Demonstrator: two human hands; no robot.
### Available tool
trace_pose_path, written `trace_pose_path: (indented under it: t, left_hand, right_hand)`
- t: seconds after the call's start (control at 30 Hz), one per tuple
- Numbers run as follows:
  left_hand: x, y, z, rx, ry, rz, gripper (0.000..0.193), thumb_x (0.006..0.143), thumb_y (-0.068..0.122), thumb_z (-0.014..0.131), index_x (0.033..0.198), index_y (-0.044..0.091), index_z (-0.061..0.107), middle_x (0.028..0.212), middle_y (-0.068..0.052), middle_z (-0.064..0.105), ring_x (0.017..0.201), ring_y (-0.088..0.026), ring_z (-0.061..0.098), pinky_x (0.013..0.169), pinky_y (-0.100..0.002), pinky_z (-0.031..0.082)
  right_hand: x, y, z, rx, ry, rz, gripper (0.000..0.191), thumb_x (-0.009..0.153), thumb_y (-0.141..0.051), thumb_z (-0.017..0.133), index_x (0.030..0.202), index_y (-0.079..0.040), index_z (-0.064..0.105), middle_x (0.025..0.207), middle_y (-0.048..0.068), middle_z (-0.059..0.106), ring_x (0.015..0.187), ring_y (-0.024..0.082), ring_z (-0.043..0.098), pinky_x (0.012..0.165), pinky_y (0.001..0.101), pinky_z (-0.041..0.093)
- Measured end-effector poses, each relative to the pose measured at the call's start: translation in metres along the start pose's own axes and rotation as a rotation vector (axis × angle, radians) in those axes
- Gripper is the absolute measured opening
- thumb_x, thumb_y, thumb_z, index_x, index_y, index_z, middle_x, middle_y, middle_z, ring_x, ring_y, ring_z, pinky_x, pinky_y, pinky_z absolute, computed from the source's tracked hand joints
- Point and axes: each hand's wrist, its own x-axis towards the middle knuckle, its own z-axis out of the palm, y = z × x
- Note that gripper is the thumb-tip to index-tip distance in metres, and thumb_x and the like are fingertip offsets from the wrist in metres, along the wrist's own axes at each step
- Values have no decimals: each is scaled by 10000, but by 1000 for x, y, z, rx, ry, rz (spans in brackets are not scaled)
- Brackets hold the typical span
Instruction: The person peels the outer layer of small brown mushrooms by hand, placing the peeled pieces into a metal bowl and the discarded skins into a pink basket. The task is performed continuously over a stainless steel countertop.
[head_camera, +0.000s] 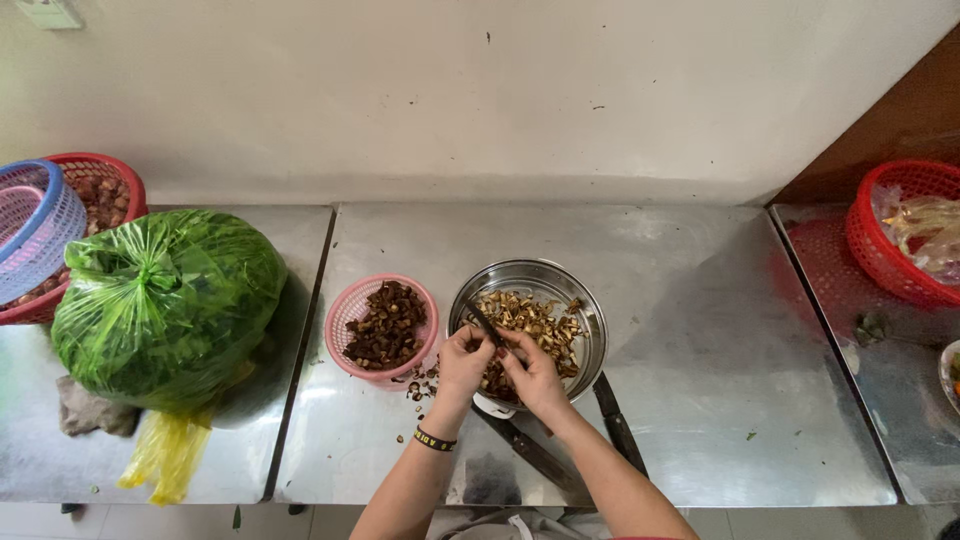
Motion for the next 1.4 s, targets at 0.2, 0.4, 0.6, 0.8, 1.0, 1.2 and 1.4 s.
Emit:
trace_pose_path:
  t: [0.2, 0.4, 0.6, 0.8, 1.0, 1.2, 1.4]
  left_hand:
    - [6, -1, -2, -164, -27, -120, 48, 898, 53, 694, 874, 21, 666, 803, -5, 673, 717, -81, 576, 667, -250, 466]
    - [9, -5, -11, -252, -19, -167, 57, 897, 31, 623, 945, 25, 653, 870, -29, 705, 796, -109, 665, 771, -259, 537]
    - [8, -4, -3, -335, -55, -192, 117, 901, 31, 622, 998, 11, 683, 906, -26, 719, 801, -104, 673, 761, -253, 543]
    - [6, -3, -6, -445, -128, -347, 118, 914, 80, 645, 1002, 26, 702, 905, -18, 728, 784, -122, 691, 738, -270, 558]
    - [1, -8, 2, -99, -45, -82, 105, 895, 69, 685, 914, -23, 730, 829, 3, 707, 743, -65, 598, 676, -235, 477]
    - [-1, -3, 3, -25, -18, -76, 79, 892, 75, 707, 873, 1, 689, 759, 22, 650, 671, -46, 536, 603, -221, 424]
    - [1, -11, -5, -65, -69, -110, 34, 888, 39, 668, 871, 12, 657, 769, 42, 607, 674, -41, 513, 598, -214, 409]
  right_hand:
    - [2, -8, -25, 598, -113, 342, 324, 1142, -336, 430, 1309, -67, 493, 625, -15, 485, 420, 88, 417, 376, 243, 339]
    - [4, -17, -35, 158, 42, 310, 519, 1051, -285, 418, 1567, -320, 382, 631, -42, 483, 475, 61, 433, 431, 236, 399]
    - [-14, -23, -19, -201, -141, -9, 550, 1066, -181, 526, 1602, -251, 429, 765, -18, 616, 619, 60, 467, 664, 242, 490]
    - [-11, -19, -19, -303, -105, -198, 525, 1028, -150, 544, 1544, -166, 451, 1229, 73, 719, 925, 124, 716, 838, 294, 537]
    - [-3, 12, -15, -139, -51, -232, 408, 1026, -109, 586, 1432, -81, 554, 1157, 88, 734, 1045, 167, 693, 860, 324, 558]
    - [6, 16, -27, 380, -110, 289, 421, 1044, -307, 486, 1424, -140, 562, 643, 1, 533, 425, 90, 434, 385, 250, 356]
    - [2, -3, -40, 385, -75, 398, 489, 1037, -410, 464, 1462, -176, 525, 614, 7, 500, 429, 89, 453, 376, 250, 344]
